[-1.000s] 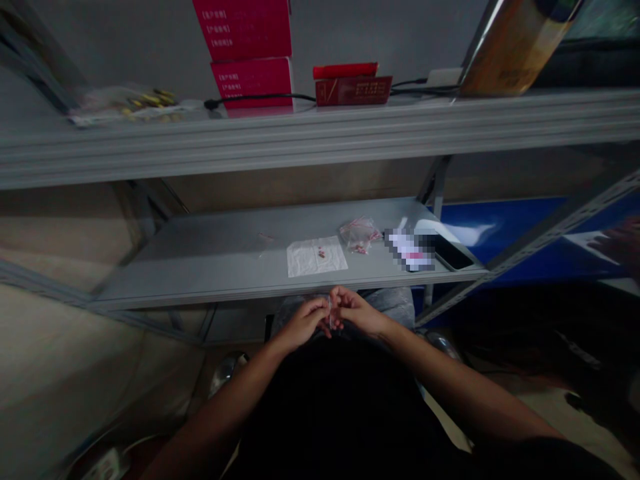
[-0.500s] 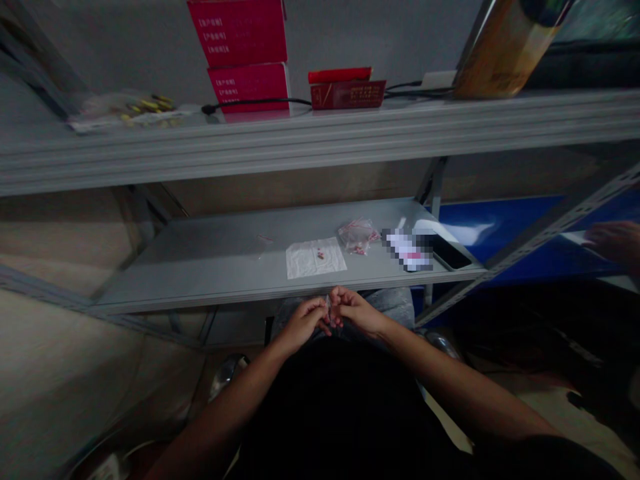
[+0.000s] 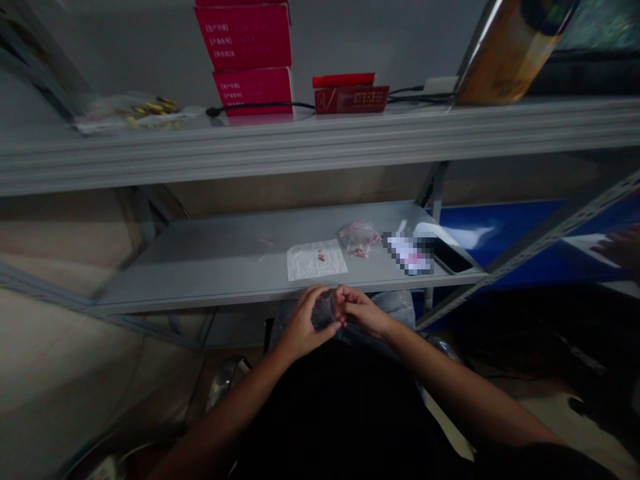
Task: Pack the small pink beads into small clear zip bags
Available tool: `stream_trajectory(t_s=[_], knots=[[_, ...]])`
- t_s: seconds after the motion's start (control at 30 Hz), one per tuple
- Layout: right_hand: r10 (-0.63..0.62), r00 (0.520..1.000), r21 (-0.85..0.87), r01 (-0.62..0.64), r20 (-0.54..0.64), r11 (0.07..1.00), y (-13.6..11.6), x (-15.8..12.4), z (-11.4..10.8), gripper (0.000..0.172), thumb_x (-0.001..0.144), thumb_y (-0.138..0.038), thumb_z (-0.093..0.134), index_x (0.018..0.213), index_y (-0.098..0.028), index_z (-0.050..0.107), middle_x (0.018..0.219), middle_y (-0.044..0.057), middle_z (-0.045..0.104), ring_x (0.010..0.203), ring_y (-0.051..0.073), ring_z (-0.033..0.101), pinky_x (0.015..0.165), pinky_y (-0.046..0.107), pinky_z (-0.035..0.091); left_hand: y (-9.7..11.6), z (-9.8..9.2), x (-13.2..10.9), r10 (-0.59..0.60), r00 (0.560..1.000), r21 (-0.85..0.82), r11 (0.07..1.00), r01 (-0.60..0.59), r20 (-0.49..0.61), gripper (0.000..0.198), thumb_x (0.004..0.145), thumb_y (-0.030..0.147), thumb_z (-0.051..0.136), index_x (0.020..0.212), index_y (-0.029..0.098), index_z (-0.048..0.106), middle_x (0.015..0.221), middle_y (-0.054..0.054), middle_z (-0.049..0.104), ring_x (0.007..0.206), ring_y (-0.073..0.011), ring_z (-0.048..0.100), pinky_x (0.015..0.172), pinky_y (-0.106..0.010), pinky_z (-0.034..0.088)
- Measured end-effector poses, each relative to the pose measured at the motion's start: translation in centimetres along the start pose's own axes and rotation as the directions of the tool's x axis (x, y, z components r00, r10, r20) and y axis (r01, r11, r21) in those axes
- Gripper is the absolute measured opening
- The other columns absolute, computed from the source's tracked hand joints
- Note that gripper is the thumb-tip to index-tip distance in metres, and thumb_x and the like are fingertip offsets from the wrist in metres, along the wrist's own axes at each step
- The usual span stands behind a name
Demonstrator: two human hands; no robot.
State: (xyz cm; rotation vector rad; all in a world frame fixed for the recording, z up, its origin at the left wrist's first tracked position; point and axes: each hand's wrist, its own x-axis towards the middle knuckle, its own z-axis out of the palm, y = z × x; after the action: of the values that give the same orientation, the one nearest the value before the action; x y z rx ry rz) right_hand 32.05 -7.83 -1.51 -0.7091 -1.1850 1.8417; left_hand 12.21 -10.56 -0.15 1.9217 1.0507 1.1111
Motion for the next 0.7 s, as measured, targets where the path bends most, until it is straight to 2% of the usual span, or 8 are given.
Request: stream_trajectory(t_s=[0.03,0.1,0.23,0.3,0.4,0.53,0.6,0.7], knots=[[0.003,1.000,0.020,-0.004,0.007,1.000,0.0,-0.1,0.0,0.015,0.078,-0.019,0.072,0.085,-0.021,0.059,0.071,-0.004,0.058,0.056,0.009,0.048,0.055,0.023,0.041,-0.1,0.1,-0.1,-0.016,0.999,-0.018,1.000,0.017,0.043,0.070,0.078,0.030,0.080,0.142,0.025,0.054,0.146,-0.015,0.058,0.134,-0.0330,0.055,0.115,-0.052,0.041],[0.010,1.000,0.043,-0.011,0.016,0.999,0.0,-0.1,-0.1,0.015,0.079,-0.022,0.075,0.086,-0.021,0.061,0.074,-0.002,0.060,0.057,0.010,0.049,0.056,0.023,0.041,-0.4,0.3,-0.1,-0.083,0.992,-0.075,0.993,0.091,0.097,0.077,0.078,0.032,0.082,0.148,0.029,0.050,0.153,-0.015,0.054,0.139,-0.0351,0.052,0.119,-0.056,0.037],[0.023,1.000,0.021,-0.024,0.019,1.000,-0.2,-0.2,-0.4,0.015,0.080,-0.029,0.079,0.088,-0.022,0.068,0.080,0.001,0.064,0.061,0.012,0.050,0.056,0.025,0.043,-1.2,0.6,0.1,-0.137,0.986,-0.191,0.969,0.154,0.098,0.059,0.084,0.034,0.078,0.139,0.028,0.059,0.142,-0.014,0.063,0.131,-0.0320,0.059,0.116,-0.054,0.042],[0.006,1.000,-0.012,-0.006,0.028,1.000,-0.5,-0.2,-0.5,0.016,0.083,-0.034,0.077,0.092,-0.022,0.071,0.082,0.002,0.066,0.064,0.013,0.053,0.058,0.025,0.044,-1.4,0.6,0.4,-0.163,0.980,-0.245,0.952,0.186,0.110,0.050,0.086,0.036,0.076,0.133,0.027,0.064,0.135,-0.013,0.068,0.124,-0.0299,0.063,0.110,-0.050,0.048],[-0.066,0.995,-0.169,0.079,0.081,0.983,-1.2,-0.3,-0.5,0.022,0.087,-0.037,0.075,0.102,-0.022,0.074,0.091,0.003,0.070,0.073,0.015,0.060,0.067,0.028,0.050,-1.5,0.6,0.7,-0.249,0.957,-0.346,0.893,0.287,0.152,0.044,0.087,0.042,0.074,0.126,0.024,0.067,0.126,-0.013,0.071,0.113,-0.0279,0.068,0.093,-0.041,0.057],[-0.187,0.975,-0.474,0.222,0.122,0.852,-2.1,-0.6,-0.4,0.018,0.095,-0.037,0.070,0.101,-0.021,0.074,0.099,0.007,0.072,0.089,0.020,0.065,0.085,0.035,0.052,-2.2,0.6,0.8,-0.347,0.920,-0.444,0.806,0.392,0.182,0.047,0.088,0.053,0.071,0.122,0.021,0.069,0.120,-0.013,0.072,0.100,-0.0229,0.069,0.080,-0.032,0.056],[-0.230,0.966,-0.553,0.258,0.121,0.792,-2.3,-0.8,-0.3,0.018,0.099,-0.037,0.065,0.096,-0.022,0.073,0.095,0.006,0.071,0.089,0.020,0.064,0.086,0.036,0.051,-2.8,0.8,0.6,-0.395,0.895,-0.487,0.751,0.445,0.209,0.049,0.088,0.056,0.071,0.121,0.020,0.070,0.114,-0.012,0.073,0.091,-0.0202,0.068,0.071,-0.029,0.054],[-0.253,0.959,-0.586,0.277,0.126,0.761,-2.2,-0.8,-0.5,0.021,0.101,-0.038,0.061,0.092,-0.022,0.070,0.091,0.005,0.069,0.087,0.020,0.064,0.084,0.036,0.050,-3.5,1.1,0.4,-0.441,0.866,-0.547,0.676,0.494,0.236,0.051,0.086,0.056,0.073,0.122,0.020,0.070,0.110,-0.011,0.074,0.083,-0.0184,0.067,0.064,-0.027,0.051]])
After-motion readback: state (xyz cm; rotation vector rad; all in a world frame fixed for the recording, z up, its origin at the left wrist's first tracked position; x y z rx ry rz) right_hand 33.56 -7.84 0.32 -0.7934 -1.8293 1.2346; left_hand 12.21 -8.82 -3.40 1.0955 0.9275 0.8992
